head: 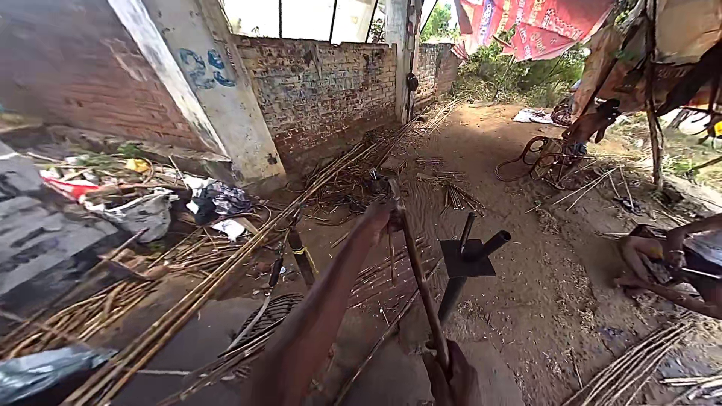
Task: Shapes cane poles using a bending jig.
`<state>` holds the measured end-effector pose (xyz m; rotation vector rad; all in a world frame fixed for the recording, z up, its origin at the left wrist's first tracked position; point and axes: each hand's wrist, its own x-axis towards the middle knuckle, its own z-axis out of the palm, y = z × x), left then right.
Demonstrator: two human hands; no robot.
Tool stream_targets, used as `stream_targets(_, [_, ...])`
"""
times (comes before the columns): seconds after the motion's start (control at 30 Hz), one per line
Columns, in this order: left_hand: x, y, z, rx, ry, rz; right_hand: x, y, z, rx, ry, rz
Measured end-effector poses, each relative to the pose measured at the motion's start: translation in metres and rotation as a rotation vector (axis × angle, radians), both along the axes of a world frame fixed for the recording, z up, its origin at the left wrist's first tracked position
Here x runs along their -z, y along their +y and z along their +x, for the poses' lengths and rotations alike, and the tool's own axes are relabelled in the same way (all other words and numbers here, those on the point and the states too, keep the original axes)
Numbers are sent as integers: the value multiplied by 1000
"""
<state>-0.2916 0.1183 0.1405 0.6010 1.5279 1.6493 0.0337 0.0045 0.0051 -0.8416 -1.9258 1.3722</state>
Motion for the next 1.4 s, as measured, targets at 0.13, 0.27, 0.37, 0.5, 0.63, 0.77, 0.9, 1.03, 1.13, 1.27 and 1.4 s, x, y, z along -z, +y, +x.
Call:
stream_targets(0.13, [21,-79,49,146,-108,-78,-53,39,-79,42,-78,-52])
stream_targets(0.27, [37,-100,46,153,-244,33,-58,49,-117,-100,151,-259])
stream_targets(0.37, [37,-80,14,116,-320,3,-39,41,-112,-105,284,-255])
stream_targets(0.5, [43,-64,-13,134,-352,22,25,18,-101,-96,297,-232])
stream_targets(0.63, [41,-50,-14,141,-330,42,51,7,-90,-79,200,-122])
stream_targets(0.77, [22,-40,-3,107,-315,76,59,16,-85,-20,-83,38])
stream_targets(0.9, [5,-33,23,110,-299,112,46,30,-68,10,-127,106])
stream_targets(1.03, [-5,-26,50,126,-309,151,35,47,-46,53,-121,110])
stream_targets(1.13, [-9,-33,71,225,-227,147,26,68,-29,52,-147,100])
stream_targets(1.27, [-16,-35,100,329,-88,135,6,107,-15,-1,-213,119])
stream_targets(1.4, [-8,-5,111,242,-36,103,-6,137,-7,-106,-155,107])
